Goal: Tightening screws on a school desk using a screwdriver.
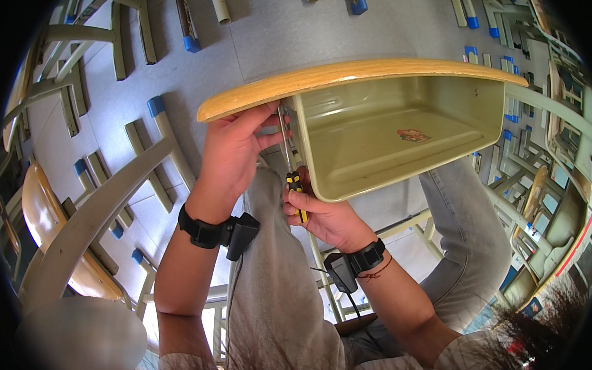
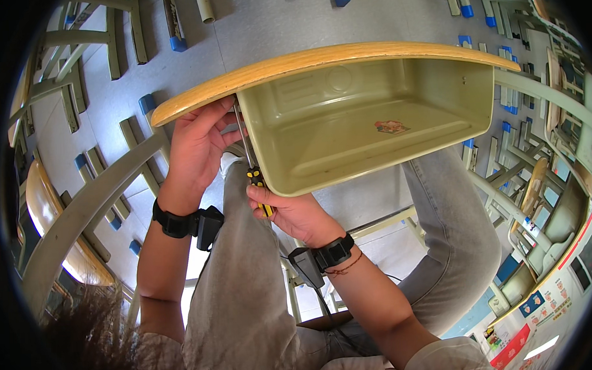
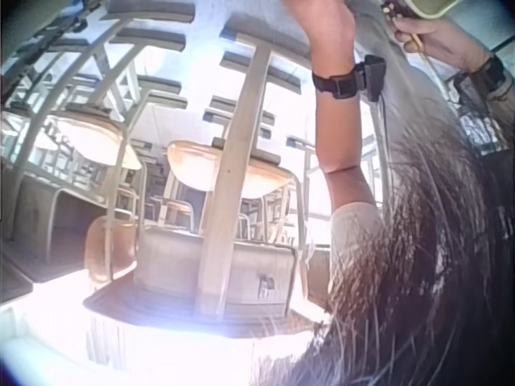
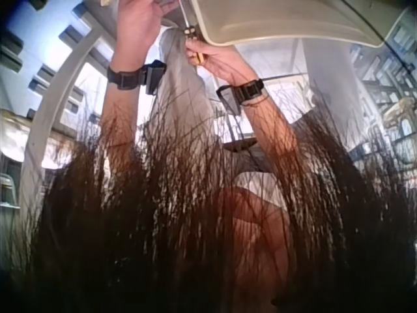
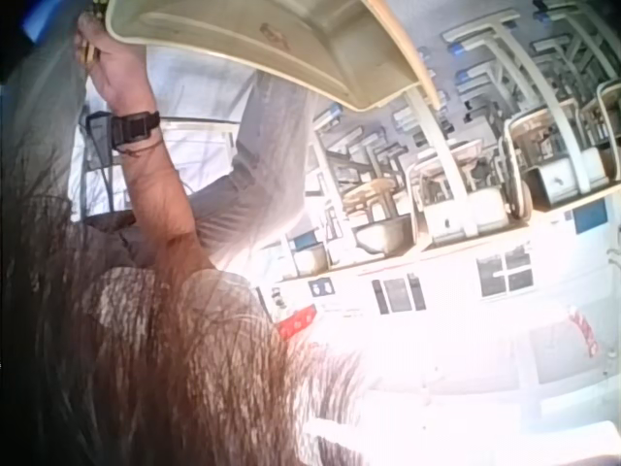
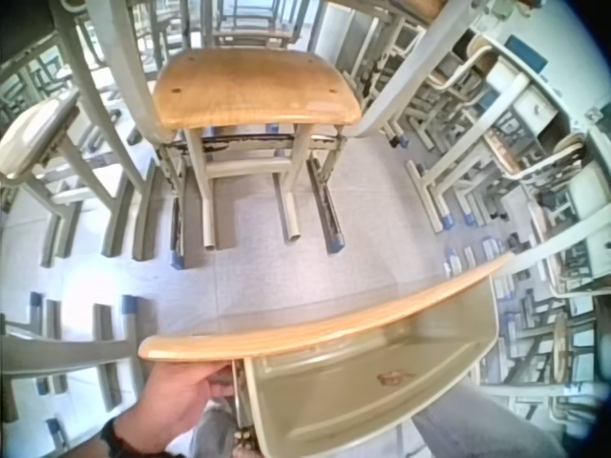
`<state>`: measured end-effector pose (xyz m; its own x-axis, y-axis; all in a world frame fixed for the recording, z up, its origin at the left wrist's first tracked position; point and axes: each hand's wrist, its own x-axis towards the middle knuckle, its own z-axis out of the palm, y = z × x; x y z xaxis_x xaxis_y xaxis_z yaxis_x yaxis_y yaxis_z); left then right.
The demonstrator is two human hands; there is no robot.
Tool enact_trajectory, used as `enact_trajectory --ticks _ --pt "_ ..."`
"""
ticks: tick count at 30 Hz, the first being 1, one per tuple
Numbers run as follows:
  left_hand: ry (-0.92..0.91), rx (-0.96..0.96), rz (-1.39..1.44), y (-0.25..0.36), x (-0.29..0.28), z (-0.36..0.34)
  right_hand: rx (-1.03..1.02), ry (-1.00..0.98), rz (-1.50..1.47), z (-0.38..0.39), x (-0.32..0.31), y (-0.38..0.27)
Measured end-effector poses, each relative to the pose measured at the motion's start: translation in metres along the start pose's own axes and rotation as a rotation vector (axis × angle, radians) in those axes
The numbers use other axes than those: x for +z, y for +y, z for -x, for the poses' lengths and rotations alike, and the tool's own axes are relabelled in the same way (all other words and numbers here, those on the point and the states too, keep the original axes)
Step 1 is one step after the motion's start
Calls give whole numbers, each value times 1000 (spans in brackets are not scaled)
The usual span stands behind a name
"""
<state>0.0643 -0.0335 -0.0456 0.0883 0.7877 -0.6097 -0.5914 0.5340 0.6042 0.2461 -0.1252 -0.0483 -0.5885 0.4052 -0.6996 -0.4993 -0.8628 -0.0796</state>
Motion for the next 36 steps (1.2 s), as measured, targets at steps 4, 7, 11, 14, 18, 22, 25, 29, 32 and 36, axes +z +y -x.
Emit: enact_trajectory --ticks 4,7,11,14,18,22,25,29,32,36 --pt "42 12 -26 -2 -2 0 46 -20 -149 -1 5 -6" --pt "26 3 -35 0 -3 0 103 -28 -139 1 8 -9" --pt "-18 -11 3 1 -3 -1 86 30 53 0 9 -12" --pt "0 -15 -19 1 0 -1 86 -22 18 -2 4 -12" --pt "19 -11 -47 2 -1 0 38 -12 18 -2 7 -9" --pt "14 -12 -33 2 -1 0 78 -104 -19 -2 4 -9" --pt "-13 -41 -23 1 -4 0 56 -106 48 -2 -5 -6" --pt "-42 -46 -96 -1 -18 4 59 -29 90 -1 -15 -3" --pt "-11 -48 -68 -5 -30 7 128 8 203 -1 -27 0" --pt "49 -14 -243 -11 -63 10 152 19 265 -4 -41 10"
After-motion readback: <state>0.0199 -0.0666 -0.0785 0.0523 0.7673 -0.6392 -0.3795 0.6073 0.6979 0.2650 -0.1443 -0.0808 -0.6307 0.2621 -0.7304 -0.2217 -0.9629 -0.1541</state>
